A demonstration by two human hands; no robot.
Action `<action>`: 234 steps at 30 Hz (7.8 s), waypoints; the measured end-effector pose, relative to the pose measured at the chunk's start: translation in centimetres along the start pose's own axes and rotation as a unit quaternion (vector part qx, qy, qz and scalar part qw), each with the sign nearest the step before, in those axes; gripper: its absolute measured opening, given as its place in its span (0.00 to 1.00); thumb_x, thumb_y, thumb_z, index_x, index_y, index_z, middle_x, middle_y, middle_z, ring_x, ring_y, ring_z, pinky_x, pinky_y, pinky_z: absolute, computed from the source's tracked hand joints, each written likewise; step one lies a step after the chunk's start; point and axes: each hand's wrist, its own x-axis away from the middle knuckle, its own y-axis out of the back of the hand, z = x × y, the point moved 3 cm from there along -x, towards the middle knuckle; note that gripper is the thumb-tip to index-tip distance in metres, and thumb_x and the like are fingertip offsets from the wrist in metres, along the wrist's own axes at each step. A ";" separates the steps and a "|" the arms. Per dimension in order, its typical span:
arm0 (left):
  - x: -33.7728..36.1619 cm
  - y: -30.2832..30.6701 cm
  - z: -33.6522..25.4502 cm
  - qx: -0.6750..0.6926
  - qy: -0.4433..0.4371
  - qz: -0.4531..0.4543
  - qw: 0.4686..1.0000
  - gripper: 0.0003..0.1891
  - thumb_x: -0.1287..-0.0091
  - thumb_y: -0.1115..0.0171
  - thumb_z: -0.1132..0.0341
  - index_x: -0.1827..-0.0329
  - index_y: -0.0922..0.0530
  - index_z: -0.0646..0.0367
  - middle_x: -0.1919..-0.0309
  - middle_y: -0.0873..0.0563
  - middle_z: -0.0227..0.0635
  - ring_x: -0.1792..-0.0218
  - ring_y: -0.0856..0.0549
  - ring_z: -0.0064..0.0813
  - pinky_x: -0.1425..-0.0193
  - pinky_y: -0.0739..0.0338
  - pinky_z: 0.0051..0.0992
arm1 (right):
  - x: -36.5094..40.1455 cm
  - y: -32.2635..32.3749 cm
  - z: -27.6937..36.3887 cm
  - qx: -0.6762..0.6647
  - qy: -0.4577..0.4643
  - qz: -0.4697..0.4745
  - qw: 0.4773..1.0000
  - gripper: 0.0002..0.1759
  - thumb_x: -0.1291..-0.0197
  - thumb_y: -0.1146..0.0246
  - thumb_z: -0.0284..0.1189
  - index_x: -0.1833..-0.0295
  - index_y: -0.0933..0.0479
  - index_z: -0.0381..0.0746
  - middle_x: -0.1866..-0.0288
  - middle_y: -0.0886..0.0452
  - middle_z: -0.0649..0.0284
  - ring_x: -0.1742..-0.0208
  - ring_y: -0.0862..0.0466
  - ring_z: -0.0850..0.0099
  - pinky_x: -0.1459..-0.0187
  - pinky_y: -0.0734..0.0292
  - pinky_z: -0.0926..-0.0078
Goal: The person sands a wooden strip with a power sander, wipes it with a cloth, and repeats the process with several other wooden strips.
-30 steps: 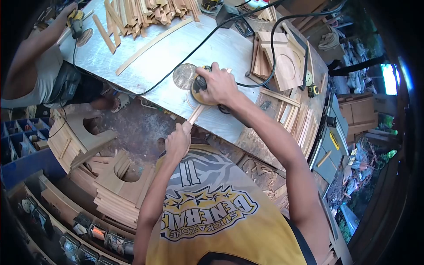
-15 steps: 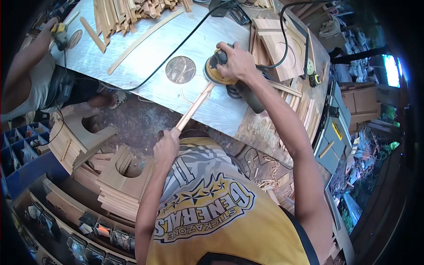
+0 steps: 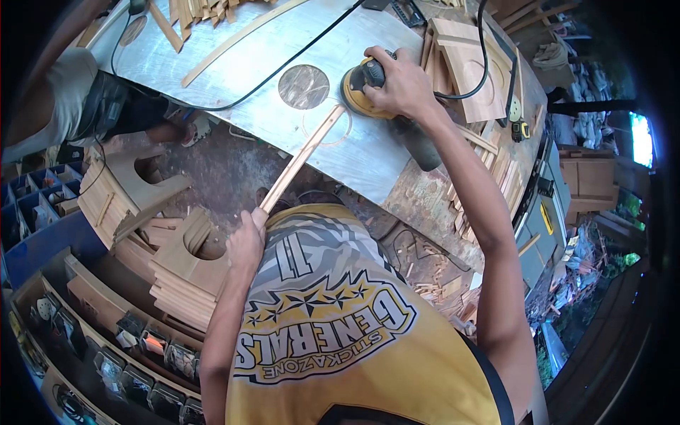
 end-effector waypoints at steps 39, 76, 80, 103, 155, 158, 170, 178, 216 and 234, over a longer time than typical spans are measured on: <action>3.3 10.7 -2.9 0.156 -0.001 -0.213 0.964 0.26 0.25 0.35 0.44 0.50 0.26 0.63 0.65 0.12 0.61 0.63 0.13 0.66 0.61 0.20 0.55 | -1.0 -2.3 -0.8 -0.073 -0.118 -0.084 0.987 0.37 0.49 0.26 0.34 0.31 0.28 0.53 0.41 0.25 0.41 0.48 0.15 0.36 0.47 0.16 0.44; -2.3 -3.3 -3.0 0.088 -0.067 -0.090 0.990 0.28 0.23 0.43 0.39 0.52 0.29 0.60 0.73 0.12 0.54 0.71 0.11 0.61 0.67 0.16 0.55 | 3.9 -0.6 -0.2 0.026 -0.060 -0.036 0.997 0.35 0.47 0.28 0.44 0.31 0.25 0.53 0.47 0.20 0.44 0.50 0.13 0.42 0.45 0.17 0.49; -2.6 -2.1 -3.0 0.065 -0.069 -0.066 0.993 0.27 0.22 0.44 0.39 0.53 0.29 0.60 0.74 0.13 0.54 0.70 0.11 0.61 0.66 0.15 0.54 | 3.1 -0.6 3.2 0.003 -0.022 -0.014 1.000 0.36 0.47 0.26 0.46 0.30 0.25 0.53 0.46 0.21 0.45 0.49 0.14 0.41 0.45 0.17 0.49; -1.8 -2.8 -4.6 0.077 -0.037 -0.008 0.996 0.28 0.22 0.44 0.39 0.52 0.29 0.61 0.73 0.12 0.57 0.68 0.11 0.64 0.62 0.16 0.57 | 1.3 -4.1 6.4 0.030 0.115 -0.001 0.993 0.33 0.48 0.29 0.44 0.34 0.23 0.55 0.50 0.21 0.43 0.58 0.12 0.40 0.54 0.14 0.46; 6.9 9.2 4.1 0.081 -0.112 -0.373 0.917 0.31 0.33 0.24 0.45 0.50 0.22 0.68 0.67 0.16 0.50 0.70 0.14 0.53 0.66 0.19 0.43 | -5.7 -3.1 -0.1 -0.002 -0.035 -0.007 0.999 0.36 0.45 0.29 0.42 0.29 0.27 0.56 0.41 0.23 0.43 0.46 0.13 0.40 0.43 0.16 0.47; 7.1 9.8 3.3 0.073 -0.127 -0.388 0.910 0.31 0.34 0.24 0.45 0.49 0.22 0.68 0.67 0.15 0.51 0.69 0.14 0.54 0.66 0.19 0.43 | -6.1 -3.5 -0.7 0.014 -0.044 -0.024 0.999 0.36 0.45 0.29 0.42 0.28 0.27 0.57 0.40 0.23 0.43 0.45 0.13 0.40 0.42 0.16 0.47; 3.5 2.8 2.3 0.103 -0.048 -0.085 0.990 0.27 0.24 0.38 0.44 0.44 0.25 0.63 0.71 0.12 0.57 0.70 0.12 0.65 0.66 0.19 0.57 | -3.5 -2.7 -1.2 0.026 -0.049 0.017 0.998 0.36 0.46 0.24 0.46 0.30 0.26 0.55 0.43 0.21 0.45 0.42 0.15 0.42 0.40 0.18 0.49; -3.4 1.7 -1.5 0.113 -0.071 -0.017 0.991 0.27 0.22 0.43 0.40 0.48 0.26 0.62 0.74 0.13 0.61 0.66 0.12 0.69 0.60 0.17 0.61 | -3.4 1.0 -3.0 0.007 -0.068 -0.054 0.996 0.38 0.47 0.24 0.44 0.29 0.25 0.56 0.36 0.21 0.46 0.39 0.14 0.45 0.36 0.18 0.50; -8.6 2.6 -6.1 0.082 -0.086 0.023 0.993 0.21 0.23 0.40 0.50 0.47 0.28 0.62 0.65 0.10 0.56 0.58 0.10 0.63 0.52 0.17 0.57 | -3.4 -2.9 3.2 0.078 0.035 0.006 0.996 0.37 0.48 0.27 0.48 0.31 0.23 0.53 0.50 0.18 0.48 0.49 0.12 0.48 0.43 0.16 0.53; -9.5 3.1 -9.6 0.149 -0.088 0.028 0.985 0.25 0.24 0.39 0.48 0.45 0.27 0.65 0.56 0.11 0.62 0.49 0.12 0.65 0.44 0.19 0.59 | 4.3 -4.2 12.0 0.019 0.086 0.010 0.996 0.35 0.49 0.24 0.41 0.34 0.24 0.54 0.48 0.23 0.45 0.55 0.14 0.41 0.57 0.14 0.46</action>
